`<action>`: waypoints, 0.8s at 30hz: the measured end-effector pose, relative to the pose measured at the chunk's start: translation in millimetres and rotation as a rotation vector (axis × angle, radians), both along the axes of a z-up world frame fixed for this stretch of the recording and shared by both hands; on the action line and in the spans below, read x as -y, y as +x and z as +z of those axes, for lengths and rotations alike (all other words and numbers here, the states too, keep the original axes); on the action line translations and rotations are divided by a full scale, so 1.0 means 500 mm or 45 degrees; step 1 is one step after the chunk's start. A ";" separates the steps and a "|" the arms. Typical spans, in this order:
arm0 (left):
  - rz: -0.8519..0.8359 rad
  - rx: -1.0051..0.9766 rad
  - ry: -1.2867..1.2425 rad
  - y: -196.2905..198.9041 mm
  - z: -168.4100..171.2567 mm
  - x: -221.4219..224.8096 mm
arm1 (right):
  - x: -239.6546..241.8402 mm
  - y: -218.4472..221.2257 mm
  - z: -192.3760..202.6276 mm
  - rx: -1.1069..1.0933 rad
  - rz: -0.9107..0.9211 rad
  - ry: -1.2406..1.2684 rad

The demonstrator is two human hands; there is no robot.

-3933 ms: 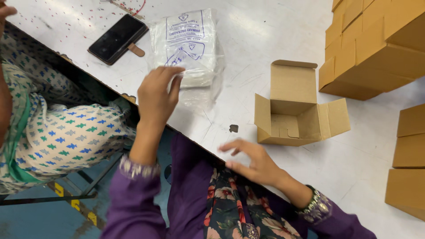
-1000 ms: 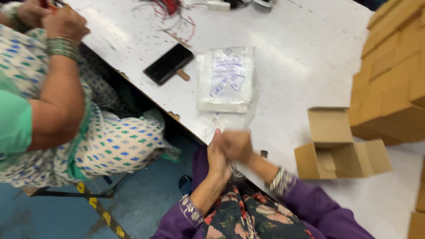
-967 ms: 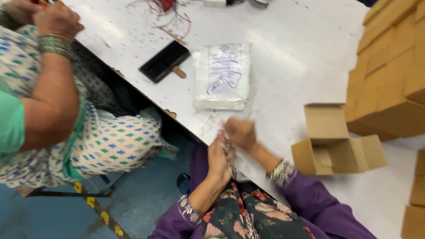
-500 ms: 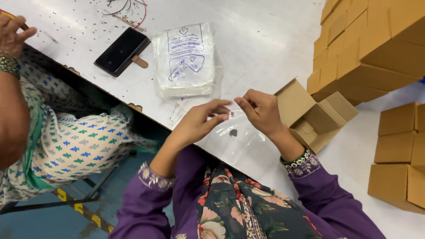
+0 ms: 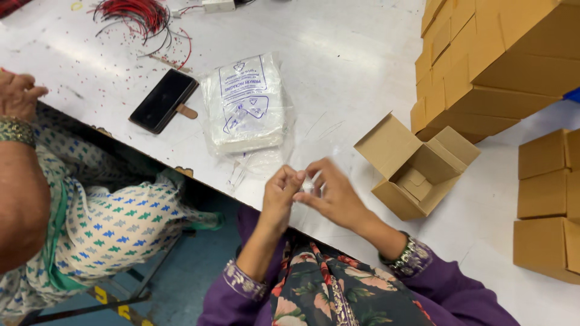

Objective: The person assembles cardboard boxes by hand and places LED recessed lights along with their power drivers into the boxes before closing them.

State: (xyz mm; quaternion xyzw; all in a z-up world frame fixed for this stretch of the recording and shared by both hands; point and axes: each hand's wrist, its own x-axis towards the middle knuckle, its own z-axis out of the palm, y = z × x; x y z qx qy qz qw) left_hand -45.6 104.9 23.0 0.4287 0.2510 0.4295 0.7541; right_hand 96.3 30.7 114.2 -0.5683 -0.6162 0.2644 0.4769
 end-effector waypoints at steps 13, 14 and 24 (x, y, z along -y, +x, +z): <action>0.296 -0.809 0.445 -0.090 0.002 -0.065 | -0.017 0.100 0.168 0.906 0.251 -0.384; 0.360 -0.935 0.513 -0.084 -0.003 -0.071 | -0.033 0.104 0.195 1.040 0.271 -0.348; 0.497 -1.099 0.893 -0.054 -0.015 -0.052 | -0.499 0.164 0.275 1.524 0.379 -0.542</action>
